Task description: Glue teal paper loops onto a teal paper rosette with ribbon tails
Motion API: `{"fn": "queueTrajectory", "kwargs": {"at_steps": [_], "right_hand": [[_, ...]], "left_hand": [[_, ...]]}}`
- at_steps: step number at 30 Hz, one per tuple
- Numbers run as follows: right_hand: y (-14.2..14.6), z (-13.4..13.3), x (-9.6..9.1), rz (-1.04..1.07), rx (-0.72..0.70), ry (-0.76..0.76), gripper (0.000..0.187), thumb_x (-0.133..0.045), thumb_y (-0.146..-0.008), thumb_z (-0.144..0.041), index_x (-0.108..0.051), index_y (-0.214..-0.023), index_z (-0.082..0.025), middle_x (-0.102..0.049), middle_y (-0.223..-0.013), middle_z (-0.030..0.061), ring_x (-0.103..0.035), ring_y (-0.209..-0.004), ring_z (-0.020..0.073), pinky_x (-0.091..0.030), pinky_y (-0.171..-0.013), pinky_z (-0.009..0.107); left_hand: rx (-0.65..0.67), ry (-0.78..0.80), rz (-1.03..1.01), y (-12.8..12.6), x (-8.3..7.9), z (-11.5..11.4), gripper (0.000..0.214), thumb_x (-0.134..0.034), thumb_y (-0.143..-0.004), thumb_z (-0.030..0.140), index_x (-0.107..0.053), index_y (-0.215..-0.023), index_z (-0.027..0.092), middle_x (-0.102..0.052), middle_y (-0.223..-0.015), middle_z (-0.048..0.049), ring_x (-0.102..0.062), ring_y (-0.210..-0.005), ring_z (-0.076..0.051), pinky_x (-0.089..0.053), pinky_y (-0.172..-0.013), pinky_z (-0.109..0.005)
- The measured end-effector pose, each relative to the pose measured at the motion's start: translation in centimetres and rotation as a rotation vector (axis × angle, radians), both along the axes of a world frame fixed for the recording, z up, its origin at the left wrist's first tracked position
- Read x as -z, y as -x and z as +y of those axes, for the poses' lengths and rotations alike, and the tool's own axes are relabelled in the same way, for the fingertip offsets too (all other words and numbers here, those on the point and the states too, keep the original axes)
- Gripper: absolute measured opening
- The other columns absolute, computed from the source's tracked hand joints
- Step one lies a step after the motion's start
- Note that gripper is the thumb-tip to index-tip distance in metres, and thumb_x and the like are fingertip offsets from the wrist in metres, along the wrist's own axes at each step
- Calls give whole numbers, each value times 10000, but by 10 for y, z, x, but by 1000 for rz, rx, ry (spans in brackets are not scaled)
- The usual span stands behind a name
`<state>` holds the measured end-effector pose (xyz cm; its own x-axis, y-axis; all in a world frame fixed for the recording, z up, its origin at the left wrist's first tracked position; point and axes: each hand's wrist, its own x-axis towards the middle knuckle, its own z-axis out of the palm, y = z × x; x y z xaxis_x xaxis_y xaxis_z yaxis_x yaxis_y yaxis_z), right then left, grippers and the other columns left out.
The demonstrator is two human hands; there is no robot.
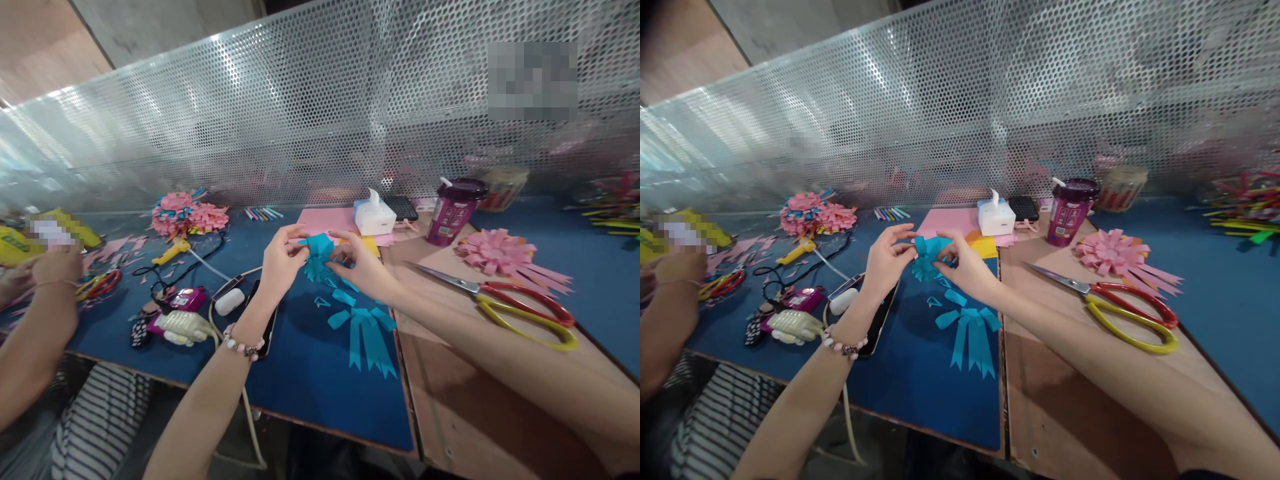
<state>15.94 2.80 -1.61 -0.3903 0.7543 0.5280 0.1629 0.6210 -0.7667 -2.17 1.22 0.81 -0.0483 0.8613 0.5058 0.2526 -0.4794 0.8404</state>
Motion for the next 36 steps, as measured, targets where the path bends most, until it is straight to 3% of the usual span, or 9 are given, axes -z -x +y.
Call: {"fn": "queueTrajectory", "kwargs": {"at_steps": [15, 26, 31, 36], "right_hand": [[-1, 0, 1, 56, -44, 16, 510, -601, -808, -230, -403, -1278, -214, -593, -842, 14, -561, -770, 162, -479, -724, 335], [0, 1, 4, 93, -50, 46, 476, -602, -808, -242, -421, -1248, -209, -576, -817, 6, -540, -741, 152, -471, -679, 315], [0, 1, 3, 97, -55, 53, 473, -600, -811, -235, -418, -1246, -206, -571, -813, 6, -542, -744, 156, -474, -687, 326], [0, 0, 2, 87, -43, 46, 466, -600, -812, -232, -421, -1242, -205, -573, -815, 8, -543, -750, 159, -477, -694, 330]], "left_hand": [[-8, -15, 45, -1, 2, 0, 414, -586, -727, 77, -555, -1126, 185, -651, -1025, -60, -643, -702, -110, -501, -595, -204], [-17, -31, 68, -1, 7, 2, 370, -599, -755, 119, -568, -1116, 192, -649, -1038, -59, -654, -747, -125, -516, -670, -239], [-5, -26, 76, -1, 6, 2, 344, -602, -763, 132, -583, -1102, 184, -652, -1015, -62, -641, -793, -134, -506, -739, -262], [9, 9, 60, 0, 4, 3, 336, -618, -746, 134, -606, -1079, 180, -651, -952, -51, -626, -759, -130, -492, -704, -252]]}}
